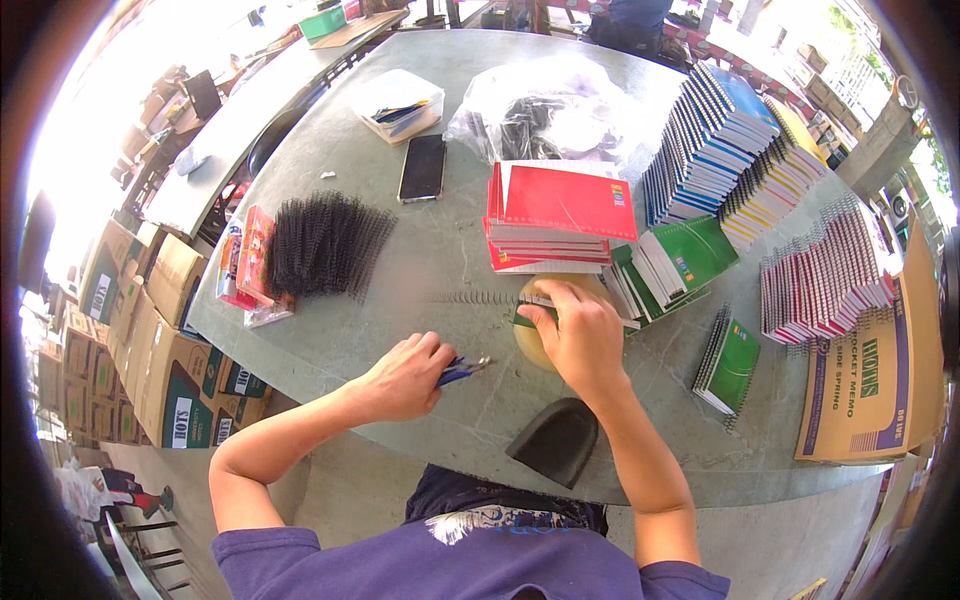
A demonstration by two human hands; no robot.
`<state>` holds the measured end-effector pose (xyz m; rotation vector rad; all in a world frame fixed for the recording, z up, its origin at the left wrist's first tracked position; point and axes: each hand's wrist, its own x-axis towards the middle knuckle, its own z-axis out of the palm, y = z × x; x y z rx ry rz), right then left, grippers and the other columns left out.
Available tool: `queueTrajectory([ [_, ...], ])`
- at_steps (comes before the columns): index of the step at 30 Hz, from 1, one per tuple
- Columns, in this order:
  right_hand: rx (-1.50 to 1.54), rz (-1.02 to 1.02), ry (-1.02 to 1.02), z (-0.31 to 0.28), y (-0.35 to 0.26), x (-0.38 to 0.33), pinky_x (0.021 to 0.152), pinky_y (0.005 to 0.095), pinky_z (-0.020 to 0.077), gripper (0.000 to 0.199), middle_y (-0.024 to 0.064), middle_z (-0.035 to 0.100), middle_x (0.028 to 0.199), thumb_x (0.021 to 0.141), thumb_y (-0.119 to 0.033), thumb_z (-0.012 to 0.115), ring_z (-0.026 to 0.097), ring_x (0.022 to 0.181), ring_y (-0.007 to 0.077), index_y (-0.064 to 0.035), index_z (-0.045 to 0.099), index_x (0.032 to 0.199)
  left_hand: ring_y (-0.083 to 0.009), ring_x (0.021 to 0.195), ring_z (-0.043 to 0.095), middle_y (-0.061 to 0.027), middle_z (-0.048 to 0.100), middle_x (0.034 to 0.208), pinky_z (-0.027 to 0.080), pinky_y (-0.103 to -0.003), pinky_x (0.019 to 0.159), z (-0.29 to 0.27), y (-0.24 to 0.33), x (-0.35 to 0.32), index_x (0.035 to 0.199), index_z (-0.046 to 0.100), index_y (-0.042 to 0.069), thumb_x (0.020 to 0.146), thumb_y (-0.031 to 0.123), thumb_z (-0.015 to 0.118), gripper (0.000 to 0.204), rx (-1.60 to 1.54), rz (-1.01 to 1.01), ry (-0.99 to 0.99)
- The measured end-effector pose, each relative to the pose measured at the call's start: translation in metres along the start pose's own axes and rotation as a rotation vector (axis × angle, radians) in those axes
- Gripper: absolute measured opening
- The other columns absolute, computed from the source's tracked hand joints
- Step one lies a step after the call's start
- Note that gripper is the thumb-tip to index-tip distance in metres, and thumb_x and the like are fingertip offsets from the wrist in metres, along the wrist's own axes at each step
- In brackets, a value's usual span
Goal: The person assembles spiral-bound notebooks by inserting metal coils into pre-punched holes and securing the ends with pliers. They handle multiple green notebooks, repeatedly pick up and place down tools, and stack completed units on the table.
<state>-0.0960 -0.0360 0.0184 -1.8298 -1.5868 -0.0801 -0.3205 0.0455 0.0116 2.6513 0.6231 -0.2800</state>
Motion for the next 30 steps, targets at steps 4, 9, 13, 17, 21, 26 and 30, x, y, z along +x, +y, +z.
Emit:
queueTrajectory([
  [4,0.071,-0.031,0.048,0.002,0.005,-0.001,0.067,0.0373,0.0476,0.026,0.0102,0.067,0.082,0.078,-0.028,0.07,0.064,0.075,0.0289,-0.0077,0.067,0.094,-0.0386,0.086,0.056,-0.0219,0.056,0.092,0.045,-0.045,0.08,-0.055,0.042,0.01,0.107,0.048,-0.003,0.076,0.015,0.057,0.037,-0.314,-0.075,0.251],
  [9,0.116,0.026,0.019,0.0,0.001,-0.001,0.067,0.0371,0.0469,0.02,0.0085,0.066,0.073,0.074,-0.021,0.071,0.063,0.072,0.0271,-0.0077,0.068,0.089,-0.0389,0.082,0.059,-0.0224,0.059,0.091,0.047,-0.047,0.075,-0.059,0.041,0.023,0.103,0.05,-0.002,0.081,0.028,0.051,0.037,-0.002,-0.06,0.257],
  [13,0.129,-0.022,0.103,0.005,0.003,-0.003,0.066,0.0372,0.0465,0.018,0.0065,0.066,0.072,0.072,-0.017,0.071,0.063,0.071,0.0259,-0.0088,0.068,0.087,-0.0368,0.08,0.061,-0.022,0.06,0.089,0.048,-0.046,0.073,-0.064,0.045,0.025,0.1,0.052,-0.002,0.08,0.027,0.053,0.035,0.17,-0.045,0.25],
  [17,0.067,-0.089,0.136,0.009,0.001,-0.005,0.067,0.0365,0.0469,0.018,0.006,0.067,0.076,0.07,-0.016,0.072,0.064,0.072,0.0256,-0.01,0.069,0.087,-0.037,0.081,0.061,-0.0188,0.061,0.085,0.049,-0.045,0.072,-0.069,0.046,0.03,0.101,0.055,0.0,0.076,0.02,0.061,0.032,0.152,-0.087,0.198],
  [21,0.052,-0.053,0.074,0.004,0.002,0.0,0.065,0.0368,0.0484,0.02,0.009,0.068,0.081,0.071,-0.016,0.073,0.064,0.071,0.0279,-0.0095,0.069,0.09,-0.0365,0.078,0.062,-0.0158,0.061,0.082,0.05,-0.044,0.07,-0.055,0.029,0.032,0.093,0.055,0.002,0.077,0.023,0.066,0.029,0.137,-0.072,0.252],
  [26,-0.016,0.011,-0.053,-0.016,0.004,0.005,0.069,0.037,0.0492,0.02,0.0097,0.068,0.083,0.074,-0.017,0.072,0.065,0.075,0.0275,-0.0091,0.069,0.091,-0.0345,0.077,0.063,-0.0169,0.062,0.079,0.05,-0.044,0.067,-0.014,0.006,0.022,0.088,0.057,0.002,0.077,0.03,0.066,0.031,0.105,-0.086,0.098],
  [30,0.158,0.26,-0.191,-0.049,0.023,-0.007,0.074,0.0338,0.0509,0.023,0.0125,0.069,0.091,0.072,-0.014,0.074,0.067,0.083,0.0248,-0.0067,0.069,0.093,-0.0315,0.087,0.058,-0.016,0.061,0.089,0.049,-0.04,0.072,0.03,0.012,0.023,0.093,0.059,0.003,0.079,0.043,0.065,0.043,0.386,0.12,0.557],
])
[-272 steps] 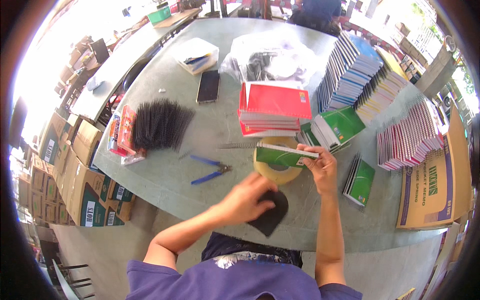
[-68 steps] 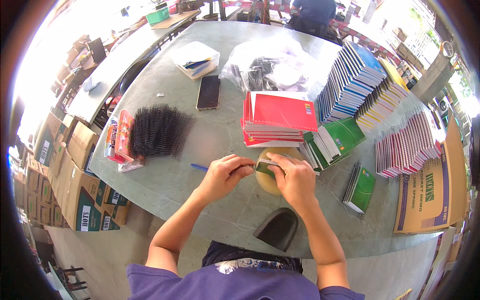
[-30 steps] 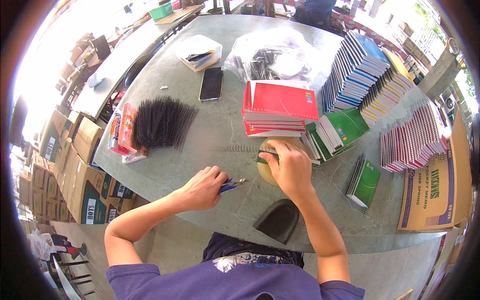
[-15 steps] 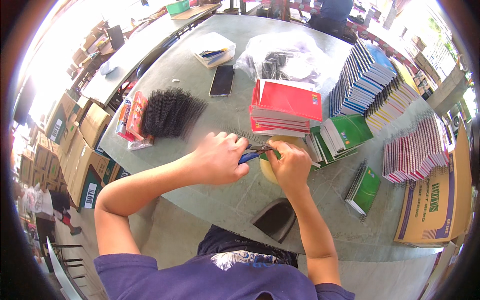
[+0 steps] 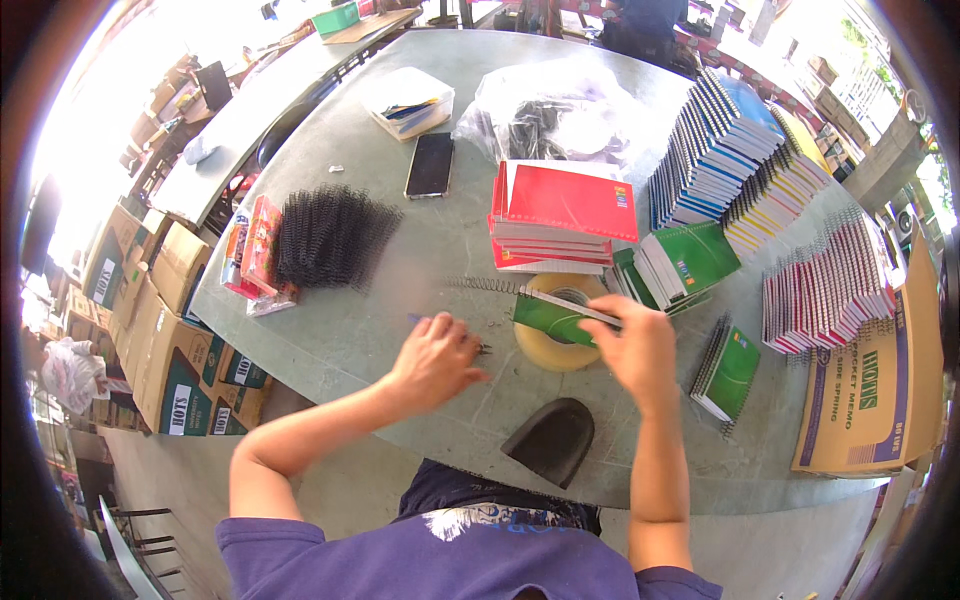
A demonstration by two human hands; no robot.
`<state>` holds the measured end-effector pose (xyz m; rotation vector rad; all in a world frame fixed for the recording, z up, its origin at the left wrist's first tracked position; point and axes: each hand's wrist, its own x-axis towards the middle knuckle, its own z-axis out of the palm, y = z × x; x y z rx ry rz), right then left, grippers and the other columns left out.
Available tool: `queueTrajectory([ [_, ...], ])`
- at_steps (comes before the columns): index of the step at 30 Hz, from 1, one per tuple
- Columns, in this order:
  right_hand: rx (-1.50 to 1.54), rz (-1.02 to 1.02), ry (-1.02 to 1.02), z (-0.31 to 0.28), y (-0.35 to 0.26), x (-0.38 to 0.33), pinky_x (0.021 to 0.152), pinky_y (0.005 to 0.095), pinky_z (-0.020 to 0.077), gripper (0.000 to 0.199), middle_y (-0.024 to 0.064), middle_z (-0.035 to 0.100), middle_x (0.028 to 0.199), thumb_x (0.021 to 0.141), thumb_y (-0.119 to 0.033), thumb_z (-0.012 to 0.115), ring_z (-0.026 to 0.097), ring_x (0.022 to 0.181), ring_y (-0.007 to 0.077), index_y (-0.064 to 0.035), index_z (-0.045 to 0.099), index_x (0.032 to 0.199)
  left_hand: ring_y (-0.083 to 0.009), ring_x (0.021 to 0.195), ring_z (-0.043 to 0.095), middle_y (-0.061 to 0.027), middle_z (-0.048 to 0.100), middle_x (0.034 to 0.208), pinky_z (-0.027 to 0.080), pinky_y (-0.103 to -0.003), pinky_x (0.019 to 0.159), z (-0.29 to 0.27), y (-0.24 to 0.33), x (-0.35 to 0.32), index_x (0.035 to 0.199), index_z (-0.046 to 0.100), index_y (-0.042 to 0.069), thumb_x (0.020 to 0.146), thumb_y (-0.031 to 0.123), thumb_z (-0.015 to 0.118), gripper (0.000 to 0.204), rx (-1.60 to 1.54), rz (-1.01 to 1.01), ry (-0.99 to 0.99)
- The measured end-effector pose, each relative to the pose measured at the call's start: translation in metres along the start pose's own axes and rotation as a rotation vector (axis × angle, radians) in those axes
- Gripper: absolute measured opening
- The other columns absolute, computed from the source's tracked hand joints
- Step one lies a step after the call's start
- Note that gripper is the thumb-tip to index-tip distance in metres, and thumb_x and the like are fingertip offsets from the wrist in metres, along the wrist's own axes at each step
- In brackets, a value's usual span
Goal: The person assembles spiral-bound notebooks by inserting metal coils into pre-punched holes and securing the ends with pliers. They handle multiple green notebooks, repeatedly pick up and place down tools, and stack completed units on the table.
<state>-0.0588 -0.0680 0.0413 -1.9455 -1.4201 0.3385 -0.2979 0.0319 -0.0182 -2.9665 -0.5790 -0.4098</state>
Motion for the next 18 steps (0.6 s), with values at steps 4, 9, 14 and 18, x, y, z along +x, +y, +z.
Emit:
queueTrajectory([
  [4,0.725,0.093,-0.042,0.014,0.052,-0.009,0.078,0.0247,0.0483,0.023,0.0083,0.07,0.094,0.076,-0.009,0.075,0.064,0.085,0.0126,-0.0015,0.07,0.097,-0.0302,0.088,0.058,-0.0113,0.059,0.094,0.05,-0.037,0.075,0.022,0.094,0.023,0.112,0.06,0.009,0.078,0.041,0.067,0.047,-0.637,-0.18,-0.156],
  [9,0.799,0.108,-0.004,0.021,0.053,-0.013,0.079,0.0235,0.0469,0.022,0.0035,0.07,0.09,0.078,-0.009,0.073,0.061,0.083,0.0087,-0.0019,0.07,0.099,-0.0303,0.087,0.059,-0.012,0.06,0.1,0.05,-0.038,0.076,-0.009,0.076,0.041,0.107,0.064,0.011,0.074,0.014,0.073,0.034,-0.833,-0.115,0.161],
  [14,0.83,0.122,-0.01,0.024,0.055,-0.016,0.074,0.0214,0.0465,0.02,0.0009,0.068,0.084,0.076,-0.004,0.073,0.06,0.078,0.0076,-0.0014,0.07,0.096,-0.0248,0.083,0.058,-0.0089,0.059,0.092,0.049,-0.035,0.069,-0.037,0.029,0.064,0.099,0.066,0.007,0.069,-0.001,0.072,0.032,-0.381,-0.184,0.515],
  [18,0.875,0.101,0.042,0.028,0.057,-0.021,0.072,0.0219,0.0479,0.019,0.0018,0.068,0.084,0.076,-0.001,0.073,0.06,0.077,0.0088,-0.0009,0.07,0.095,-0.0263,0.083,0.058,-0.0089,0.059,0.089,0.05,-0.036,0.069,-0.066,0.021,0.066,0.1,0.066,0.011,0.067,0.0,0.072,0.036,-0.398,-0.146,0.629],
])
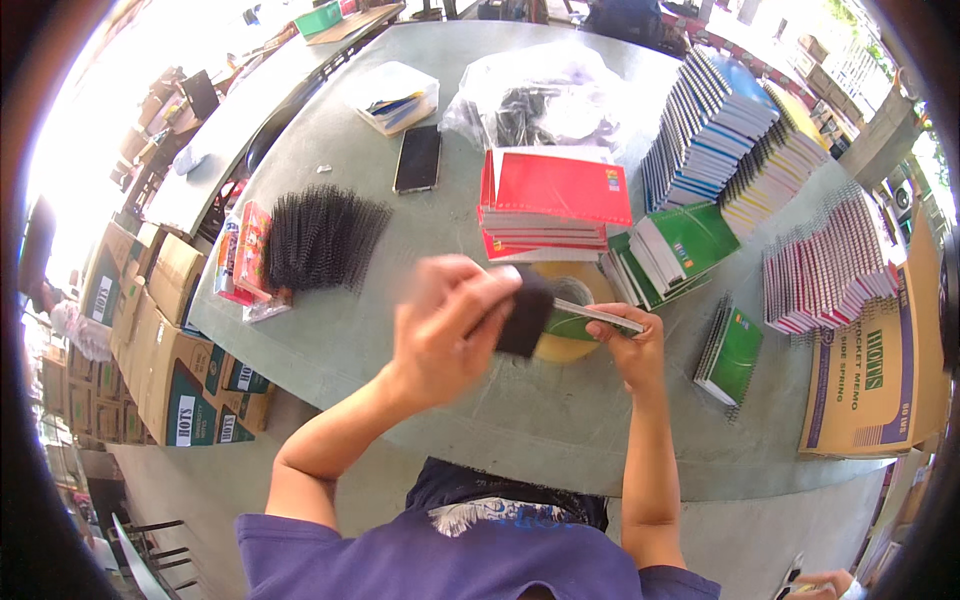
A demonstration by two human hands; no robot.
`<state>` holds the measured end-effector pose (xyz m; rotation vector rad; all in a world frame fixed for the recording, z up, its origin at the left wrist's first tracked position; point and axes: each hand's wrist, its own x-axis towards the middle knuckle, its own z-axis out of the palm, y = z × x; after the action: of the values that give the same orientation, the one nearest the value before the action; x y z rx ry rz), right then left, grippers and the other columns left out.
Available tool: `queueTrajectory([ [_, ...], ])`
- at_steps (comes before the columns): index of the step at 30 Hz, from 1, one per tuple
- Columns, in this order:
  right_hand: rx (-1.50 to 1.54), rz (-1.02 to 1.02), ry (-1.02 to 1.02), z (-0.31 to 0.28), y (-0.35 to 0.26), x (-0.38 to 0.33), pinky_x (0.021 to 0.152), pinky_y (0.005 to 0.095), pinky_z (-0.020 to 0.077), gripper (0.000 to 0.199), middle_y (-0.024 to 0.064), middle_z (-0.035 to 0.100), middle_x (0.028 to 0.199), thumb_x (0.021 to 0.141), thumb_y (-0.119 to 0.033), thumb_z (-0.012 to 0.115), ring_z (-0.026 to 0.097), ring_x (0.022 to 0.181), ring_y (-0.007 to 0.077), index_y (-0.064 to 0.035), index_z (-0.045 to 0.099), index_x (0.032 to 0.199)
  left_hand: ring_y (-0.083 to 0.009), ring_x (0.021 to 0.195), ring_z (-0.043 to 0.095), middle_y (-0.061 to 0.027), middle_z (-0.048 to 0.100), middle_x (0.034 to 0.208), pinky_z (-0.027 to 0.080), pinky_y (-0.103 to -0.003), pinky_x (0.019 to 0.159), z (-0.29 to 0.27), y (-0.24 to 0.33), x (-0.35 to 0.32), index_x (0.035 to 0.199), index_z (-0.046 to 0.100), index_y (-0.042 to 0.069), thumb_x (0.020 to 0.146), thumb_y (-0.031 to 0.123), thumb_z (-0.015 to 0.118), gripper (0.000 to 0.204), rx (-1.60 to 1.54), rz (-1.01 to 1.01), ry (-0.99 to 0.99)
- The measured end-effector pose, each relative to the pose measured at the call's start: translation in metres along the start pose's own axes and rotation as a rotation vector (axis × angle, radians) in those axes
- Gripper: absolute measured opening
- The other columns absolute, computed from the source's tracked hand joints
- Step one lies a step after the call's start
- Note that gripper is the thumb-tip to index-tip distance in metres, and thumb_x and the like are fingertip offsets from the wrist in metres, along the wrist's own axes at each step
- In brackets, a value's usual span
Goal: The person assembles spiral-bound notebooks by inserting metal coils into pre-punched holes and securing the ends with pliers. They handle multiple green notebooks, repeatedly pick up and place down tools, and stack completed units on the table.
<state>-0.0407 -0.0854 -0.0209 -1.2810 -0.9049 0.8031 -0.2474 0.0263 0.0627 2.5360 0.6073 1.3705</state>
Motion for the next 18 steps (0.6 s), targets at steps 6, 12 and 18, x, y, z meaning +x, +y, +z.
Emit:
queueTrajectory([
  [6,-0.09,-0.025,-0.07,-0.002,-0.008,-0.004,0.077,0.0225,0.0472,0.021,0.0032,0.07,0.09,0.077,-0.004,0.072,0.062,0.084,0.0097,-0.0026,0.07,0.098,-0.0252,0.083,0.058,-0.0066,0.06,0.088,0.05,-0.035,0.071,0.026,-0.005,-0.05,0.098,0.068,0.011,0.067,0.0,0.071,0.033,-0.147,0.024,-0.434],
  [12,-0.001,-0.113,-0.108,-0.002,-0.003,-0.003,0.081,0.0244,0.0482,0.021,0.0064,0.07,0.099,0.078,-0.002,0.07,0.063,0.09,0.0129,-0.0032,0.07,0.099,-0.0272,0.087,0.058,-0.0111,0.061,0.095,0.049,-0.036,0.075,0.018,0.002,-0.035,0.104,0.064,0.007,0.071,0.005,0.073,0.034,-0.22,-0.054,-0.332],
  [18,0.08,-0.079,-0.16,-0.005,-0.002,-0.007,0.08,0.024,0.0485,0.019,0.0065,0.07,0.099,0.079,-0.001,0.068,0.063,0.089,0.0119,-0.003,0.07,0.098,-0.0297,0.092,0.054,-0.0112,0.054,0.099,0.044,-0.041,0.075,0.02,0.001,-0.035,0.094,0.061,0.01,0.072,0.015,0.073,0.025,0.13,0.211,-0.195],
])
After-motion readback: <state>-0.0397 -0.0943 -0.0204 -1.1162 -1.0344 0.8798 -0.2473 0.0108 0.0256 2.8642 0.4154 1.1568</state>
